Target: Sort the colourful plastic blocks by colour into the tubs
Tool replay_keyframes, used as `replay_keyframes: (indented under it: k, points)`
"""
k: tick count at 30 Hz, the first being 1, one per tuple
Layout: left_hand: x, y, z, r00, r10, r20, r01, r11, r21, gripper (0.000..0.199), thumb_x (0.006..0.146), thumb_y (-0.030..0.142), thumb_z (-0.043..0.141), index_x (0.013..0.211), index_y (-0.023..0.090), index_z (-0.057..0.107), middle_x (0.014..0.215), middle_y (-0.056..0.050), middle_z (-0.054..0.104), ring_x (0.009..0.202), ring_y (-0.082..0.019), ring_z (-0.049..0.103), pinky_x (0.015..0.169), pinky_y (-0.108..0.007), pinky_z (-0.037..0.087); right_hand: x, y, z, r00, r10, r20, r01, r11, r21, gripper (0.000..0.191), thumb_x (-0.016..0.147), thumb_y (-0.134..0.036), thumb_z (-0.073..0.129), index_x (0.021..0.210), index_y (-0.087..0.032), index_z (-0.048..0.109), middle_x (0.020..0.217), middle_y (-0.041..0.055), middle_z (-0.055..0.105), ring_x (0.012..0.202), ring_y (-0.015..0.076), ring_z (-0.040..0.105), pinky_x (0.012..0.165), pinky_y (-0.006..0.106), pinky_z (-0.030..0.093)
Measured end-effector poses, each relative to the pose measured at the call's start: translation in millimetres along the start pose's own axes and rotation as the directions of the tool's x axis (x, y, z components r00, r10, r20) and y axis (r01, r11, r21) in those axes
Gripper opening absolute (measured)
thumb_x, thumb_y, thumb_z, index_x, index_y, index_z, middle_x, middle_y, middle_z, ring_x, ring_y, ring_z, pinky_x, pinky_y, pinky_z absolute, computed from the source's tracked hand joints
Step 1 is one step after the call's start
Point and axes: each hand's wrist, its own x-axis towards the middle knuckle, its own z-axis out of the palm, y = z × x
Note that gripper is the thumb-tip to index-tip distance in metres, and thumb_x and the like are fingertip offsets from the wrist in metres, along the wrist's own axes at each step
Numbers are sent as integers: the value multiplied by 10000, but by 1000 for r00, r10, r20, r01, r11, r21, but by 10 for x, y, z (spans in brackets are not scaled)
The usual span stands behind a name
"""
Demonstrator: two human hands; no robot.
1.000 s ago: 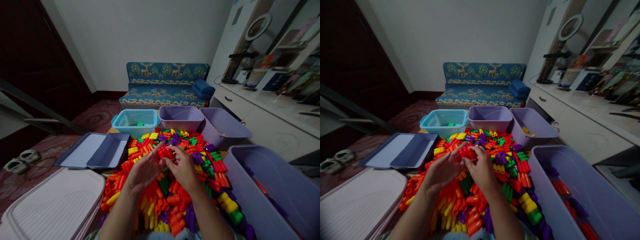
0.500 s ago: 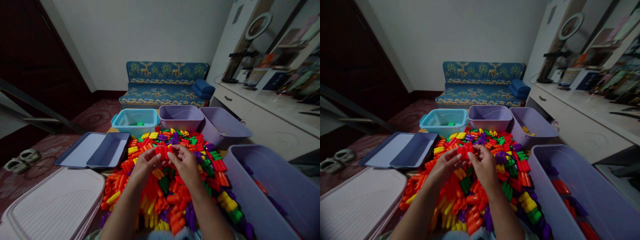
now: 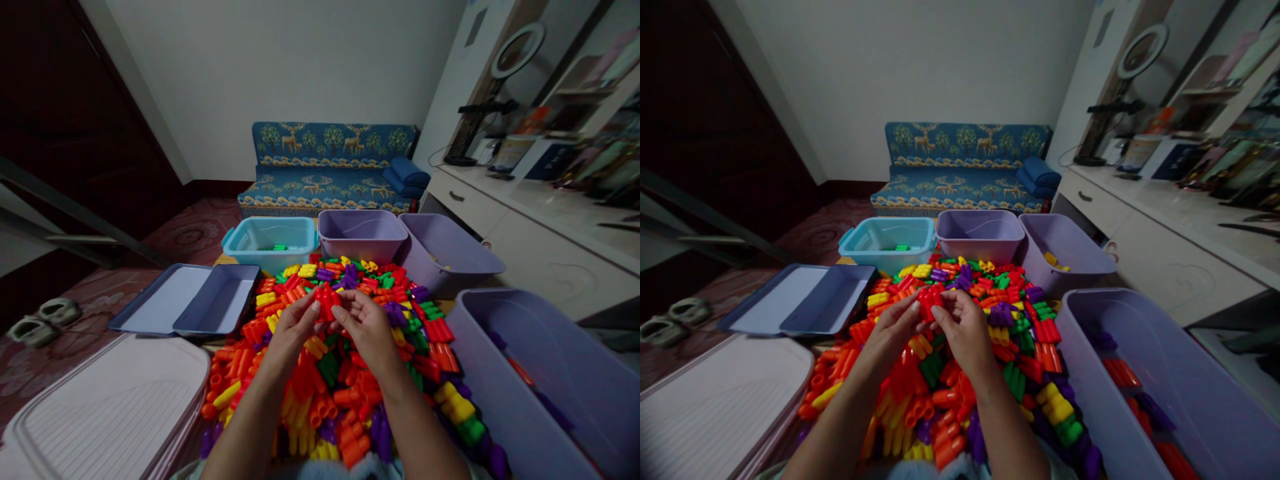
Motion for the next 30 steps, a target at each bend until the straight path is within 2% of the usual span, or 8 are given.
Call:
replay_keyframes:
  k: [3,7,13,18,21,24,27,30]
  points:
    - [-9,29,20,997,34,72,-36,999,34,438,716,306,789,1114,157,683,1075,-87,718,909,-205,675,824,-287,527,11,10,-17,1000,7,-11,-6,1000,21,260,766,-377,702,920,-198,594,853,15,704,581,125,640,582,255,535]
    - [-13,65,39,994,48,101,-54,997,56,354,683,295,813,991,149,718,1016,-82,733,868,-208,680,819,-301,522,10,16,-37,999,37,-23,-37,999,6,263,763,-384,706,915,-203,591,749,-1,700,593,153,661,599,277,547]
    - [-20,70,40,994,33,109,-42,996,76,382,674,325,816,989,134,718,966,-93,744,906,-246,682,841,-342,522,3,22,-42,997,73,-28,-74,997,-7,302,759,-376,707,959,-197,567,713,-1,706,637,178,688,642,301,559]
    - [-8,15,15,998,23,62,-23,1000,-1,414,695,303,802,1057,131,696,1044,-111,727,942,-257,685,836,-352,546,10,34,-33,997,72,10,-71,997,-34,374,762,-347,697,1072,-182,567,714,2,701,677,168,684,665,284,544]
    - [26,-2,-25,999,35,-28,-38,994,-102,378,711,254,787,1052,126,684,1021,-106,725,964,-259,689,864,-367,559,16,40,-36,997,74,13,-73,995,-61,413,752,-362,696,1101,-180,571,770,14,696,682,166,675,655,291,543]
    - [78,62,-97,977,44,-210,-97,963,-251,215,708,144,759,902,102,677,910,-90,727,949,-255,705,899,-368,565,19,37,-44,998,58,-31,-60,996,-73,407,738,-387,698,1074,-189,584,955,46,683,648,140,659,621,288,543]
    - [112,223,-194,899,49,-434,-244,881,-406,97,778,24,616,847,92,627,910,-93,713,965,-229,706,909,-338,575,20,32,-49,998,35,-52,-39,997,-69,378,736,-398,690,1036,-190,595,987,53,665,628,128,647,594,278,536]
    - [103,415,-308,806,-42,-591,-342,781,-522,184,848,-25,463,953,65,583,948,-123,694,998,-213,696,841,-268,604,20,33,-46,998,36,-50,-40,997,-67,364,739,-398,680,1021,-184,596,968,52,656,626,129,645,588,275,533]
